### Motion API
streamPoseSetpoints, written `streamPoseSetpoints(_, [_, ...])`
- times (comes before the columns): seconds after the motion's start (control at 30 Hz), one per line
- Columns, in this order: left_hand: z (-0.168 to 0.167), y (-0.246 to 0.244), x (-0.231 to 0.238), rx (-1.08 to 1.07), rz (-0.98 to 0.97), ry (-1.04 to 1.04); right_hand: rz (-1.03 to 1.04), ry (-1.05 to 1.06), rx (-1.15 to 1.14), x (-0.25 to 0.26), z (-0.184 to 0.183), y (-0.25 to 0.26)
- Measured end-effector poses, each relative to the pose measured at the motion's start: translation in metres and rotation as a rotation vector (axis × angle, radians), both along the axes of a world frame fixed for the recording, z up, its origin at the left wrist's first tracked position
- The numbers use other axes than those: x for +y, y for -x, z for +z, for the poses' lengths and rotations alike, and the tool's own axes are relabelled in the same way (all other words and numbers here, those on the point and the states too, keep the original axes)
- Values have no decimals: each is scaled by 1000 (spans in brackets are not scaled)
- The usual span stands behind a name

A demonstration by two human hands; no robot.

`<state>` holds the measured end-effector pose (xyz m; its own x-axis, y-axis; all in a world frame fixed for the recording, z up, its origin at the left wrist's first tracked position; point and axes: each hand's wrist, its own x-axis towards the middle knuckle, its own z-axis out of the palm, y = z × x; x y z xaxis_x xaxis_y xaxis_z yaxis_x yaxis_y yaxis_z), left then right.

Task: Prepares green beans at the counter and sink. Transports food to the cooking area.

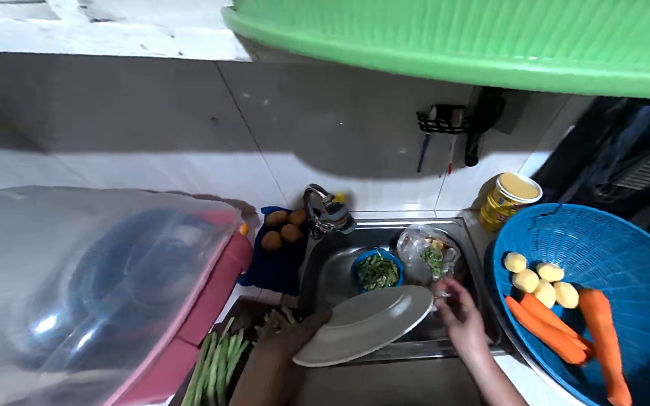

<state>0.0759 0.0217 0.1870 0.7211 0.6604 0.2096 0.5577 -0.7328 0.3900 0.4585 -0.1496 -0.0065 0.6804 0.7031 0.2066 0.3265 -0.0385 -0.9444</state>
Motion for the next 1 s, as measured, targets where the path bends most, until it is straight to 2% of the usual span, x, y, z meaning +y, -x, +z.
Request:
streamPoseSetpoints(0.1, [13,10,-5,-73,23,-78,81,90,761,23,-9,46])
streamPoseSetpoints(0.13, [11,12,-5,-97,36,-81,109,114,921,32,-18,58])
streamPoseSetpoints(0.23, [-7,17,0,-169,107,-92,182,178,1136,66,-40,83])
streamPoseSetpoints(0.4, [-20,23,2,-305,203,-76,268,333,1306,114,-41,95])
streamPoseSetpoints(0.5, [-28,27,4,-358,211,-66,204,375,1209,122,-50,101])
streamPoseSetpoints(0.63, [-31,28,-1,-339,233,-35,237,487,840,101,-59,90])
streamPoseSetpoints(0.8, [-28,26,-8,-352,217,-56,314,466,476,33,-55,70])
streamPoseSetpoints(0.9, [-29,27,-6,-353,216,-60,300,448,368,-12,-50,55])
streamPoseSetpoints(1.0, [-39,26,2,-374,204,-73,253,476,285,-58,-66,42])
